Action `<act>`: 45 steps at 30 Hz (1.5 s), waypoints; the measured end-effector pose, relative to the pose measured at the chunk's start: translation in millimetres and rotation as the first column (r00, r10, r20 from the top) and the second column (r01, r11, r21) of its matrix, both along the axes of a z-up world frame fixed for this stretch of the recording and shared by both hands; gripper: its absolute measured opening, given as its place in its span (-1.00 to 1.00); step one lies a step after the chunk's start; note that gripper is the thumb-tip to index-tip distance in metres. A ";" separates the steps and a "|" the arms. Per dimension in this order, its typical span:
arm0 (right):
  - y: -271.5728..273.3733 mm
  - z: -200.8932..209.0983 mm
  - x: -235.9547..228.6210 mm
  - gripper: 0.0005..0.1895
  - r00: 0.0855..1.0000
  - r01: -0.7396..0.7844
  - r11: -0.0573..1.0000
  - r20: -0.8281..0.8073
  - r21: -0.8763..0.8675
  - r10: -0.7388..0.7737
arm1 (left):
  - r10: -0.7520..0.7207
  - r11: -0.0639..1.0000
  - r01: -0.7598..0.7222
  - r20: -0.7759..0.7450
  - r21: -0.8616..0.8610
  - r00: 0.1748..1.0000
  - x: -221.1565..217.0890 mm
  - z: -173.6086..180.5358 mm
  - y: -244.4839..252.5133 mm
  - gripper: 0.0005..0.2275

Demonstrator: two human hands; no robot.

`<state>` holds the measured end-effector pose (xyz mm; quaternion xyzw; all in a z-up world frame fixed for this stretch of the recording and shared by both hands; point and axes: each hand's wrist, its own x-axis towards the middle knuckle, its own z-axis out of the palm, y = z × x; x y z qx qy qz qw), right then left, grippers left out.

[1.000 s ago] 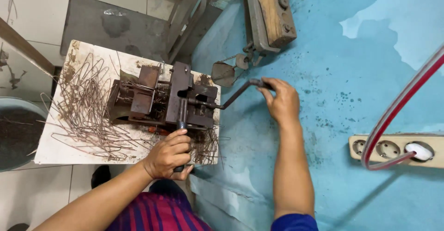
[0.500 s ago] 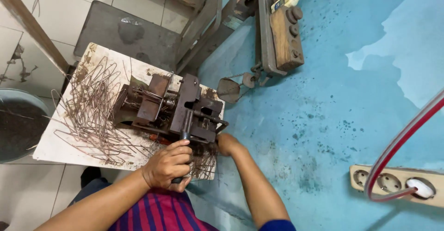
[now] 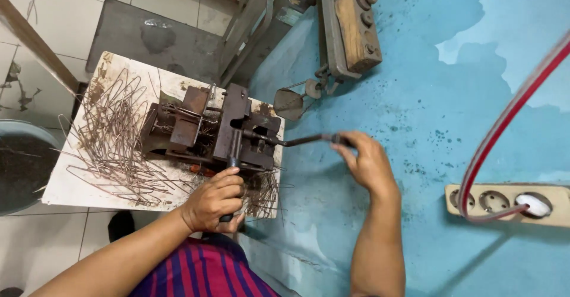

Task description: Operating a manual winding machine to wind wire onto a metal core

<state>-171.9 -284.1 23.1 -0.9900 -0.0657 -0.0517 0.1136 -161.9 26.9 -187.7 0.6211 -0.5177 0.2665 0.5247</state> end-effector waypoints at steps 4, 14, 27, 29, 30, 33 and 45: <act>-42.2 -60.3 76.2 -0.69 0.982 0.000 0.995 0.188 -0.099 0.018 | 0.017 1.000 -0.018 0.011 0.019 1.000 -1.5 1.9 0.5 -0.74; 19.7 2.6 -9.7 -0.73 0.996 0.060 0.993 -0.074 0.097 -0.053 | -0.013 0.995 0.017 -0.043 0.095 0.999 15.4 50.5 -1.8 -0.69; 25.1 -115.8 -101.7 -0.82 0.764 0.453 0.881 -0.569 0.139 -0.303 | 0.205 0.979 -0.161 -0.566 0.128 0.799 174.4 203.7 -48.2 -0.67; 27.6 -135.6 -98.7 -0.82 0.760 0.463 0.877 -0.568 0.131 -0.316 | 0.200 0.980 -0.160 -0.536 0.121 0.820 198.0 190.5 -51.5 -0.73; 28.0 -144.5 -97.0 -0.82 0.757 0.462 0.879 -0.569 0.116 -0.322 | 0.202 0.979 -0.170 -0.510 0.109 0.836 209.5 183.5 -53.1 -0.71; 22.7 -185.8 -90.4 -0.78 0.757 0.440 0.898 -0.545 0.020 -0.359 | 0.312 0.947 -0.237 -0.453 0.217 0.835 237.0 157.8 -50.4 -0.62; 21.3 -236.1 -75.8 -0.66 0.839 0.417 0.909 -0.393 0.022 -0.375 | 0.451 0.619 -0.495 0.240 0.610 0.860 154.5 101.4 28.1 -0.79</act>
